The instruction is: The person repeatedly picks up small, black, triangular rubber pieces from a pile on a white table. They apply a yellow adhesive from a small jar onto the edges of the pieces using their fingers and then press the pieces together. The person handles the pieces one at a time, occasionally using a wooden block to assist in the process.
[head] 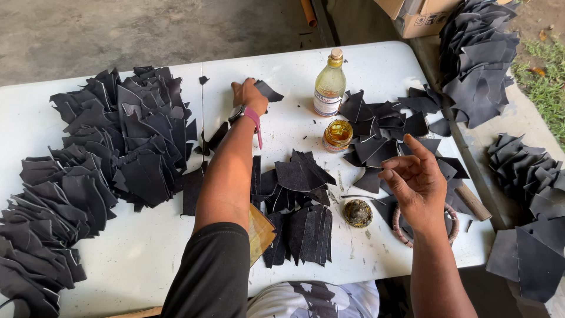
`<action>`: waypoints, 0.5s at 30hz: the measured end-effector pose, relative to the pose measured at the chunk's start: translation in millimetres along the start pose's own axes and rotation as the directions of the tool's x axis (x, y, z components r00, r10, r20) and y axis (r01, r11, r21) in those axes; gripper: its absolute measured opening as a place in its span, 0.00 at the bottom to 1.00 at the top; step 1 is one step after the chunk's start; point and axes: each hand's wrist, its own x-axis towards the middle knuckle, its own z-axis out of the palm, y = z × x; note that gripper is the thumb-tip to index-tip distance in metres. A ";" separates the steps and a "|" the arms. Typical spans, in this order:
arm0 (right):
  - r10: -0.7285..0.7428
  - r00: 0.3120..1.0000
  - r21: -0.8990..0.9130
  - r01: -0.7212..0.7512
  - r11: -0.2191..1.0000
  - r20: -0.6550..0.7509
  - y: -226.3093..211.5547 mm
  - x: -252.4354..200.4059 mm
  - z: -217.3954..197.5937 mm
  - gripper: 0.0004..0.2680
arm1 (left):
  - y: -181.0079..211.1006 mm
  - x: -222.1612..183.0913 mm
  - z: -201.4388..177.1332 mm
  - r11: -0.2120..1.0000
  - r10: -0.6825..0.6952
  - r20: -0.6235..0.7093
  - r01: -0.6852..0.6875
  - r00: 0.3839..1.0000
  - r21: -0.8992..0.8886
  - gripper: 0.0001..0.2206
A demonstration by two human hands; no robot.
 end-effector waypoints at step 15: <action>0.208 0.812 -0.670 0.274 0.690 0.546 -26.7 -46.7 4.9 0.25 | -36.3 -130.9 -152.0 0.708 0.518 0.305 -0.200 0.799 -0.678 0.18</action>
